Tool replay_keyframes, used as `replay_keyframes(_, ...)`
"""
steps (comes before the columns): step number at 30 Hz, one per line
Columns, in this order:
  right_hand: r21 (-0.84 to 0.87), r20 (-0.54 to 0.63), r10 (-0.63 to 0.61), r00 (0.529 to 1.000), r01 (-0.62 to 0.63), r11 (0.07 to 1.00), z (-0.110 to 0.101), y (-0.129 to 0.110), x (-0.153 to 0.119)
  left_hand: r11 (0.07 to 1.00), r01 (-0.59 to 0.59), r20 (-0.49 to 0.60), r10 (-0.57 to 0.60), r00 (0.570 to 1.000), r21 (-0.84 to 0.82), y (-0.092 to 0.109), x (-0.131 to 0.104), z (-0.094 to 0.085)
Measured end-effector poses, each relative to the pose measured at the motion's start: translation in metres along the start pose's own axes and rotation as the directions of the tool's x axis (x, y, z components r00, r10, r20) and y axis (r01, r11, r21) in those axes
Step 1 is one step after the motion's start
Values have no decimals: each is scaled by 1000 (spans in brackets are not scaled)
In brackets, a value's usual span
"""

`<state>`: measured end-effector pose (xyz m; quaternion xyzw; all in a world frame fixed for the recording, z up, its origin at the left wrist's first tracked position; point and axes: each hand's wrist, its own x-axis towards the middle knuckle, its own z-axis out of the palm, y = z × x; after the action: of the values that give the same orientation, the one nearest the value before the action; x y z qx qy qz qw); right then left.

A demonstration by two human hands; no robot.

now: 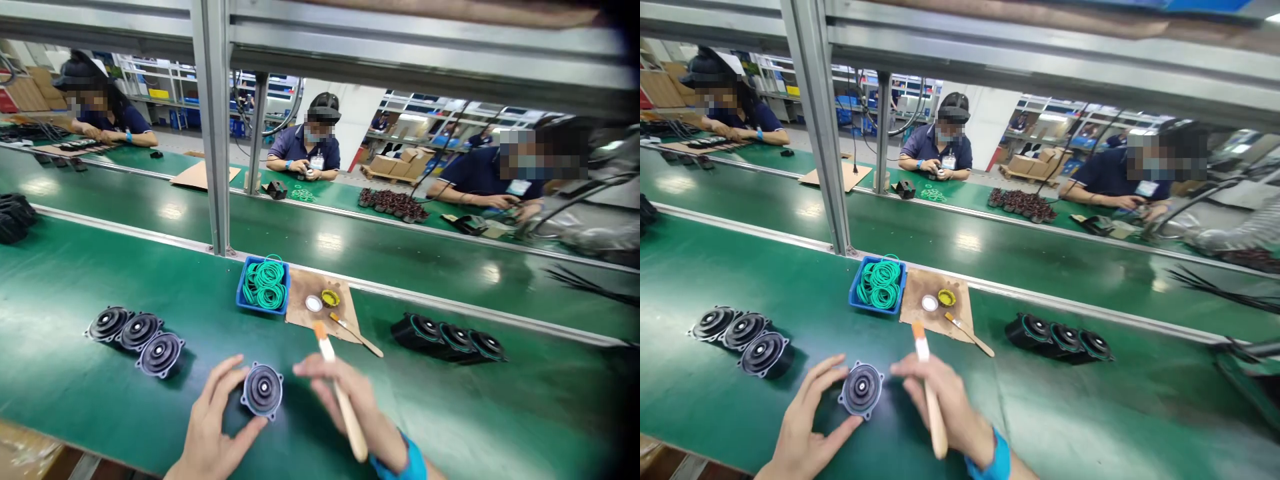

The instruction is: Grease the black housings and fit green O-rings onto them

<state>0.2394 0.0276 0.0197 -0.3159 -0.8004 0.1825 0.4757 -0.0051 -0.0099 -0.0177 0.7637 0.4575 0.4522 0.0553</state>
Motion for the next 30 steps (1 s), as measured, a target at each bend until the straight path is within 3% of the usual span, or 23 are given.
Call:
replay_keyframes(1, 20, -62, 161, 985, -160, 987, -9, 8, 7, 1000, 30, 40, -30, 999, -2, 1, 1, 1)
replay_keyframes(3, 41, -168, 433, 885, -433, 900, -30, 28, 22, 998, 60, 106, -61, 992, 7, 1, 1, 6)
replay_keyframes(4, 37, -210, 511, 833, -516, 856, -40, 39, 30, 997, 72, 121, -73, 990, 14, 1, -1, 9)
replay_keyframes(6, -6, -288, 559, 777, -585, 811, -58, 63, 41, 994, 109, 119, -111, 987, 26, 0, -5, 17)
replay_keyframes(11, -68, -357, 581, 731, -641, 765, -79, 109, 47, 990, 138, 144, -138, 980, 11, -9, -15, 25)
replay_keyframes(22, -144, -294, 653, 698, -708, 692, -70, 134, 42, 998, 69, 193, -68, 979, 0, -11, -10, 23)
replay_keyframes(26, -194, -266, 637, 724, -687, 700, -72, 134, 44, 998, 67, 199, -64, 978, -4, -12, -13, 24)
replay_keyframes(30, -248, -201, 592, 780, -625, 740, -76, 125, 46, 998, 70, 206, -68, 976, 1, -14, -16, 24)
